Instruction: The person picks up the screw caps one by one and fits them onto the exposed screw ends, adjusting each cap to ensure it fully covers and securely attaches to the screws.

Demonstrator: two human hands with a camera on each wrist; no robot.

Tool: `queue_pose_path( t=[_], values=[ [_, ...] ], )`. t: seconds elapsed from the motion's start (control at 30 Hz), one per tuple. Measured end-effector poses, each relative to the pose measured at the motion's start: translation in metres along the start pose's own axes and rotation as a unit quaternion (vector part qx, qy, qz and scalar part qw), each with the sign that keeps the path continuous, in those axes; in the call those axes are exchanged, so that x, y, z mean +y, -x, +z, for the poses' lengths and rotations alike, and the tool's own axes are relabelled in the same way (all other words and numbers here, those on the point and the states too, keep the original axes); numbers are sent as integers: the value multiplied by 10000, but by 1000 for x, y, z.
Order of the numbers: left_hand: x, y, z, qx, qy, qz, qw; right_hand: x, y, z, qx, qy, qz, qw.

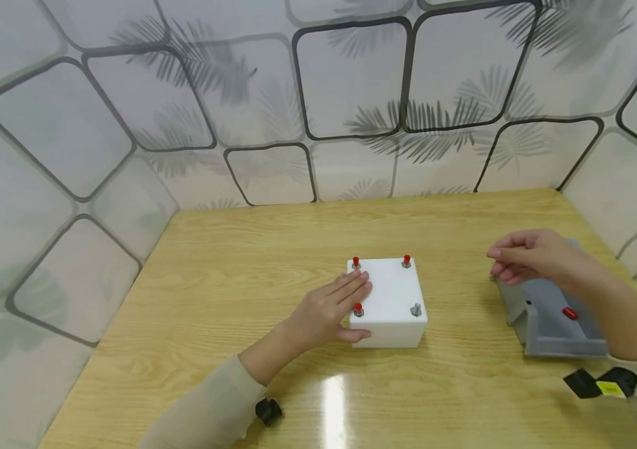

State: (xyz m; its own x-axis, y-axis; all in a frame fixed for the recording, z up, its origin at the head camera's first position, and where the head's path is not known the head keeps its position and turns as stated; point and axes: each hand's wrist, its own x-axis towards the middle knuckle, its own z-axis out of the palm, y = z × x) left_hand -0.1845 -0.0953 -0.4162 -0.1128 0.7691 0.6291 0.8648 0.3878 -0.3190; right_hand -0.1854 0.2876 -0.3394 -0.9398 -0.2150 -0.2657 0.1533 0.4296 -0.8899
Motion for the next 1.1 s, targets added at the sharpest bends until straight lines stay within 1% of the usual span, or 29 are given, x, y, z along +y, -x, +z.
queue_pose_path(
  t=[0.2, 0.47, 0.77, 0.93, 1.1],
  values=[
    [0, 0, 0, -73, -14, -39, 10000, 7, 3, -7, 115, 242, 99, 9996],
    [1, 0, -1, -65, 4, -58, 10000, 18, 7, -18, 73, 243, 128, 9996],
    [1, -1, -1, -105, 6, -30, 9999, 27, 14, -26, 250, 603, 184, 9977],
    [0, 0, 0, -113, 38, -34, 9999, 30, 16, -29, 363, 724, 203, 9965],
    [-1, 1, 0, -28, 51, -12, 10000, 29, 16, -30, 446, 887, 282, 9947]
  ],
)
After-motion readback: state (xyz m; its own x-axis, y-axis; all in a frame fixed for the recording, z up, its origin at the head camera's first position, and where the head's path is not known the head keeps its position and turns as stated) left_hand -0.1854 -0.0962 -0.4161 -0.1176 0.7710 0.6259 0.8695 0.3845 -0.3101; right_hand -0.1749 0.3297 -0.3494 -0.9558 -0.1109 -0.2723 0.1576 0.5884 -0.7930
